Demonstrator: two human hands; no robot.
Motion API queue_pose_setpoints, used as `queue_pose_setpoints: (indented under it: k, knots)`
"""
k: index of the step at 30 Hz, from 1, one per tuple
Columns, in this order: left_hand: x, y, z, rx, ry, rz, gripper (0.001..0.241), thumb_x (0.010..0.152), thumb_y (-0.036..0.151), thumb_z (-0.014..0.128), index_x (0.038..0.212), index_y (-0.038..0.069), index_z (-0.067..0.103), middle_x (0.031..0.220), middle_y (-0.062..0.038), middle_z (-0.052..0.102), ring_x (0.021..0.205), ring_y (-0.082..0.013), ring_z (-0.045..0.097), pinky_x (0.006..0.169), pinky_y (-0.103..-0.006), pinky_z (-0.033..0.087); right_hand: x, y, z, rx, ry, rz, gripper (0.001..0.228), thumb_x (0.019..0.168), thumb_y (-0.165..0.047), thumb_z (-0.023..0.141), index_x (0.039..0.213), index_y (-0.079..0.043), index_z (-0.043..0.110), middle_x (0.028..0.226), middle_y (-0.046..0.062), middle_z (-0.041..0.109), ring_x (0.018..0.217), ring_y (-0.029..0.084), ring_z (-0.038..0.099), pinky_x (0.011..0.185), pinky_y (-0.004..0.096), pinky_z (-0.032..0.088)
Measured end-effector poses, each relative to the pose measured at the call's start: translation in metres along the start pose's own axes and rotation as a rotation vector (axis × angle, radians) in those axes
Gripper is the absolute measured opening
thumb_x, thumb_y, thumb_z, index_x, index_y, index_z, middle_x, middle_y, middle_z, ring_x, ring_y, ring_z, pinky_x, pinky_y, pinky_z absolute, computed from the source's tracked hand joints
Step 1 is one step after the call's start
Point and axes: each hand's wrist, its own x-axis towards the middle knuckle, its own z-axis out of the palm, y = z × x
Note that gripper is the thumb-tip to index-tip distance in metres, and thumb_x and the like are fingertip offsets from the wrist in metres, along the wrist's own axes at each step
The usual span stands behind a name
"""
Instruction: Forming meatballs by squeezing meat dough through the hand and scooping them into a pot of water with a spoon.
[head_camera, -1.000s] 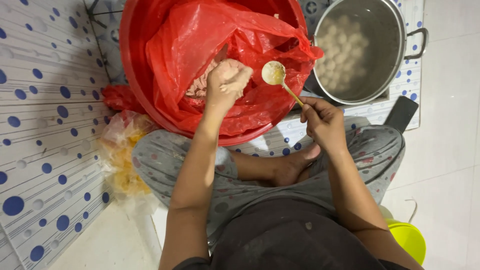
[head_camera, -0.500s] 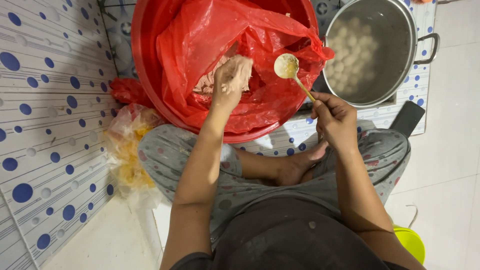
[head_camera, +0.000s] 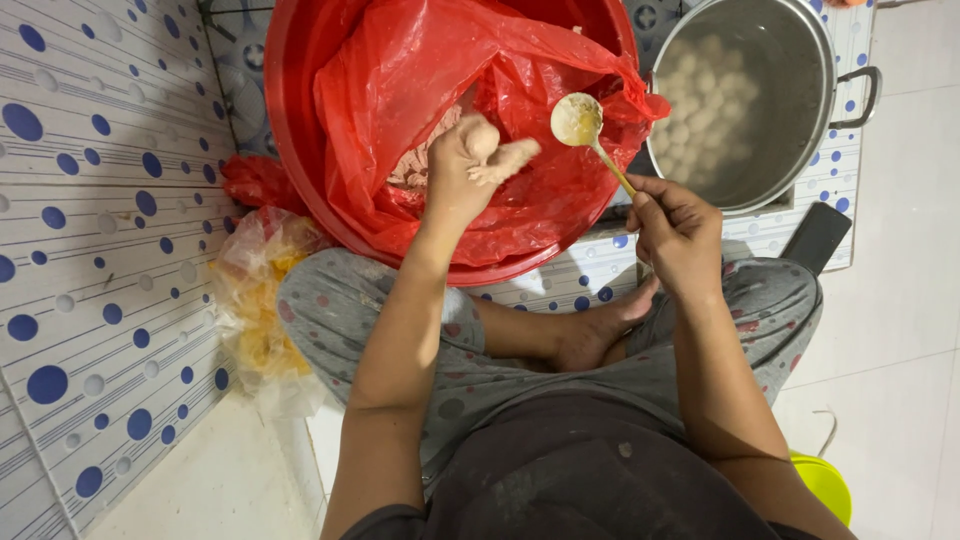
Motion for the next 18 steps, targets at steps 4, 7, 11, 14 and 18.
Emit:
queue_pose_setpoints:
  k: [4,7,11,14,18]
  knots:
    - [0.005,-0.010,0.007,0.046,0.001,0.024,0.024,0.061,0.045,0.081,0.077,0.045,0.063,0.063,0.022,0.061,0.064,-0.0005,0.065,0.044,-0.0171,0.050,0.000,-0.002,-0.003,-0.024,-0.001,-0.010,0.024,0.104,0.009,0.052,0.123,0.016,0.065,0.065,0.016,0.056,0.039,0.012,0.045,0.036,0.026,0.037]
    - [0.008,-0.019,0.010,0.093,0.005,0.047,0.024,0.060,0.049,0.081,0.076,0.048,0.063,0.063,0.024,0.061,0.065,0.0001,0.066,0.045,-0.0168,0.051,0.000,-0.005,0.000,-0.100,-0.019,-0.095,0.024,0.103,0.011,0.054,0.123,0.013,0.068,0.064,0.014,0.058,0.041,0.013,0.049,0.040,0.026,0.038]
    - [0.007,-0.028,0.018,0.164,0.007,0.083,0.025,0.059,0.053,0.081,0.075,0.051,0.063,0.064,0.026,0.061,0.067,0.0012,0.068,0.047,-0.0163,0.052,-0.004,-0.024,0.013,-0.406,-0.032,-0.426,0.026,0.101,0.013,0.062,0.122,0.007,0.075,0.066,0.013,0.065,0.054,0.021,0.058,0.054,0.032,0.047]
    - [0.007,-0.033,0.025,0.210,0.009,0.108,0.025,0.058,0.056,0.081,0.075,0.053,0.063,0.064,0.028,0.061,0.069,0.0018,0.068,0.048,-0.0160,0.053,-0.007,-0.037,0.030,-0.504,-0.031,-0.580,0.026,0.099,0.012,0.065,0.121,0.007,0.077,0.069,0.014,0.066,0.060,0.029,0.066,0.059,0.035,0.052]
    - [0.008,-0.042,0.034,0.280,0.016,0.143,0.025,0.056,0.061,0.081,0.073,0.057,0.063,0.064,0.031,0.061,0.071,0.0029,0.070,0.050,-0.0156,0.054,-0.005,-0.021,0.039,-0.585,-0.022,-0.739,0.029,0.097,0.012,0.061,0.121,0.006,0.076,0.071,0.015,0.062,0.064,0.032,0.068,0.062,0.034,0.055]
